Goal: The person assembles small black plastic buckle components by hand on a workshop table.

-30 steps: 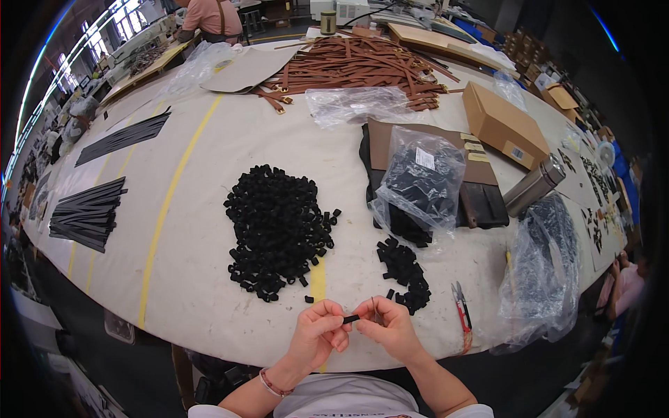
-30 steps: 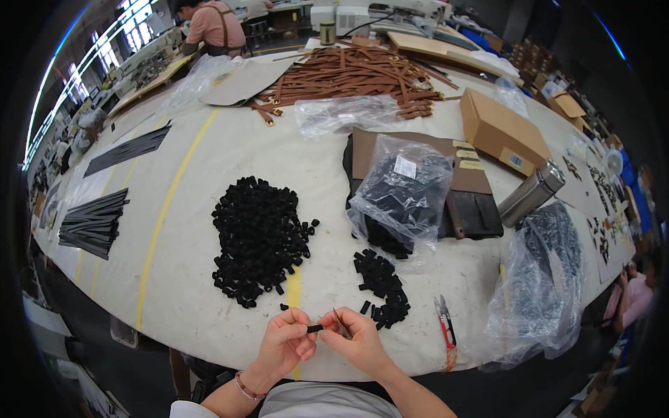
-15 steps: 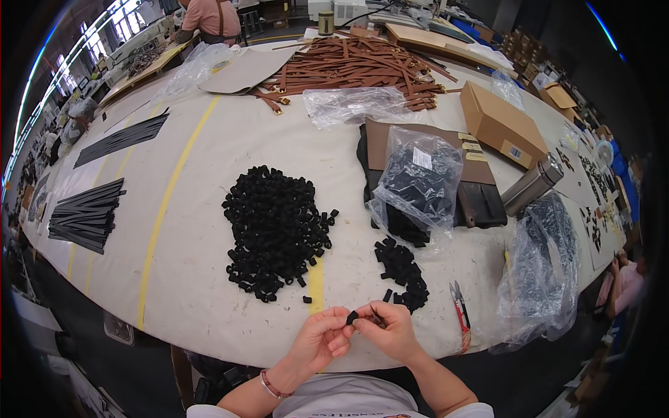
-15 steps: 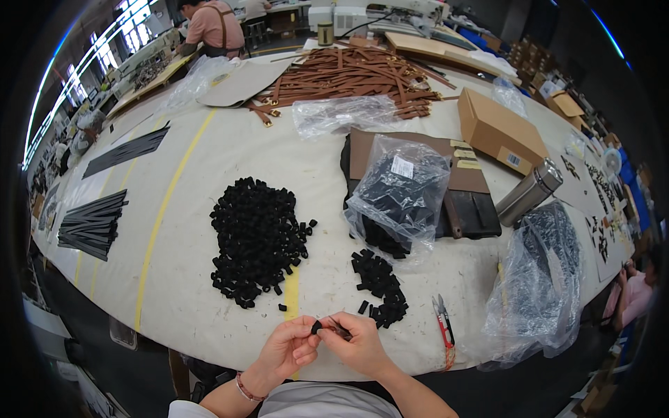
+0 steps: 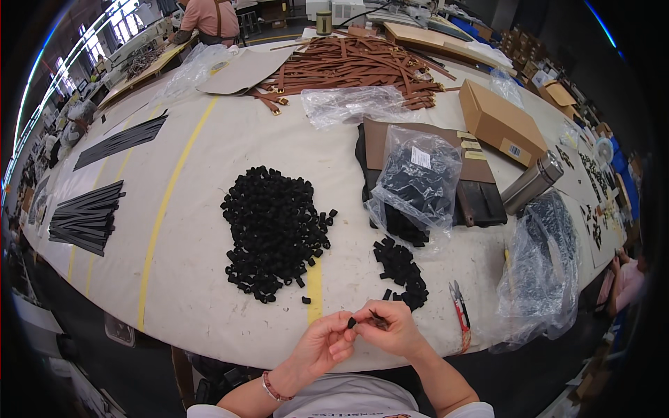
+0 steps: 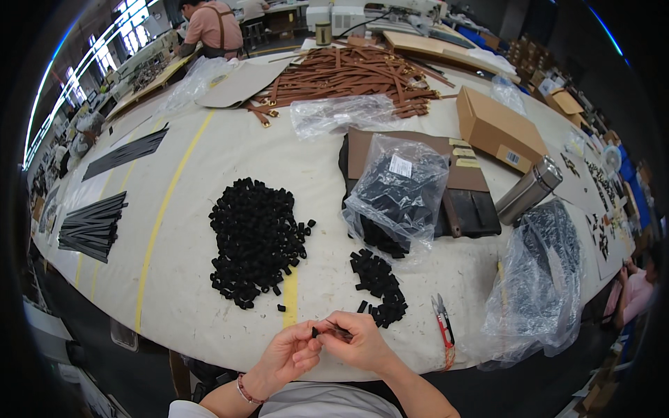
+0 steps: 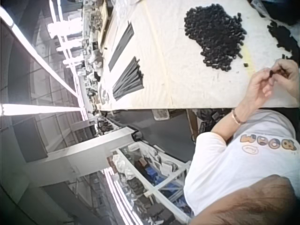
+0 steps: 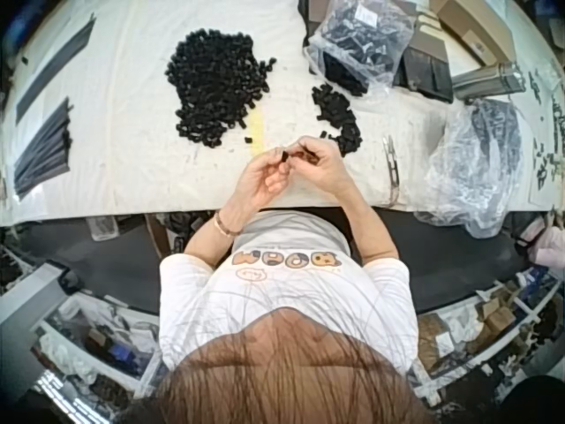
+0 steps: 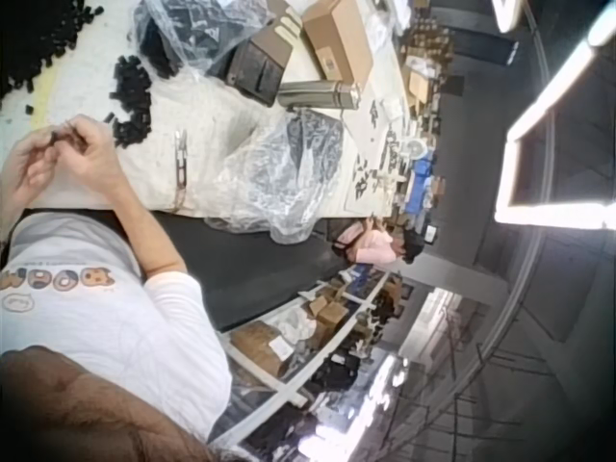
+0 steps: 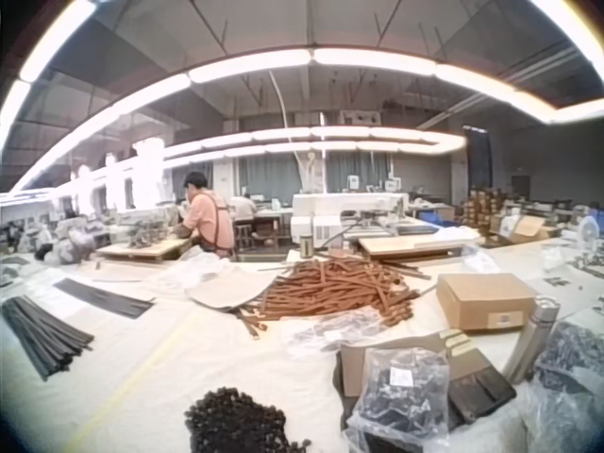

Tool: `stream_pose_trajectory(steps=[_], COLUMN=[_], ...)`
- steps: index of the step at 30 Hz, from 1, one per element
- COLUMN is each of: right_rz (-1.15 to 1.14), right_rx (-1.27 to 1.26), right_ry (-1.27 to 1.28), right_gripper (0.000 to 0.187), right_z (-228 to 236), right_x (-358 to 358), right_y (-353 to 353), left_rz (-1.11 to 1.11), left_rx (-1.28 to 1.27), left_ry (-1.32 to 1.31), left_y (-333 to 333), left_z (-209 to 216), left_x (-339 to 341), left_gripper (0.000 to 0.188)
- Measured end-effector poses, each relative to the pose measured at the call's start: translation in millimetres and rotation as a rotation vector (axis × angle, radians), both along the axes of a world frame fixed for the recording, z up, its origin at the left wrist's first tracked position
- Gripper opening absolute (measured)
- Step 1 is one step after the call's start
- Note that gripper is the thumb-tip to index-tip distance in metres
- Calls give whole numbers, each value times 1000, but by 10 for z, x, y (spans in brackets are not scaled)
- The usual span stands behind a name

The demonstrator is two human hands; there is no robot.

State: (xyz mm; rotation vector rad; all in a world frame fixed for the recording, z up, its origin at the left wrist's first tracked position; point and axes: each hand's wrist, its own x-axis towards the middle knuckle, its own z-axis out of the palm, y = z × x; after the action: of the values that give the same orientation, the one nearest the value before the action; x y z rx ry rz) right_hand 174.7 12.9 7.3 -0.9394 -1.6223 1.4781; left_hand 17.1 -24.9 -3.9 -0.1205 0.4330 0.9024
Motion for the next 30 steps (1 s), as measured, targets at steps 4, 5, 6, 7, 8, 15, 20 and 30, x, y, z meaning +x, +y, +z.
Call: stream_pose_trajectory(steps=[4, 5, 6, 7, 8, 15, 20, 30], right_rz=[-52, -53, -57, -62, -62, -180, -215, -154], right_rx=[103, 102, 173, 245, 244, 398, 429, 903], right_ry=[-75, -75, -101, -126, -126, -304, -296, -378], right_gripper=[8, 8, 9, 10, 10, 11, 10, 20], right_z=[-15, -4, 15, 24, 15, 8, 33, -25], right_x=[-33, -40, -51, -58, -60, -118, -98, -89], right_y=[-20, -18, -15, -15, -19, -64, -60, -69], left_rz=[22, 37, 53, 54, 75, 326, 345, -48], left_rx=[38, 63, 88, 87, 94, 873, 1249, 231], left_ry=[78, 143, 208, 209, 210, 1496, 1743, 489], left_y=[-2, -2, -5, -10, -16, -64, -20, 64], left_z=[-2, 21, 33, 24, 9, -28, 15, 70], left_x=[2, 8, 10, 12, 15, 119, 66, -32], left_gripper=[7, 7, 8, 8, 8, 5, 3, 7])
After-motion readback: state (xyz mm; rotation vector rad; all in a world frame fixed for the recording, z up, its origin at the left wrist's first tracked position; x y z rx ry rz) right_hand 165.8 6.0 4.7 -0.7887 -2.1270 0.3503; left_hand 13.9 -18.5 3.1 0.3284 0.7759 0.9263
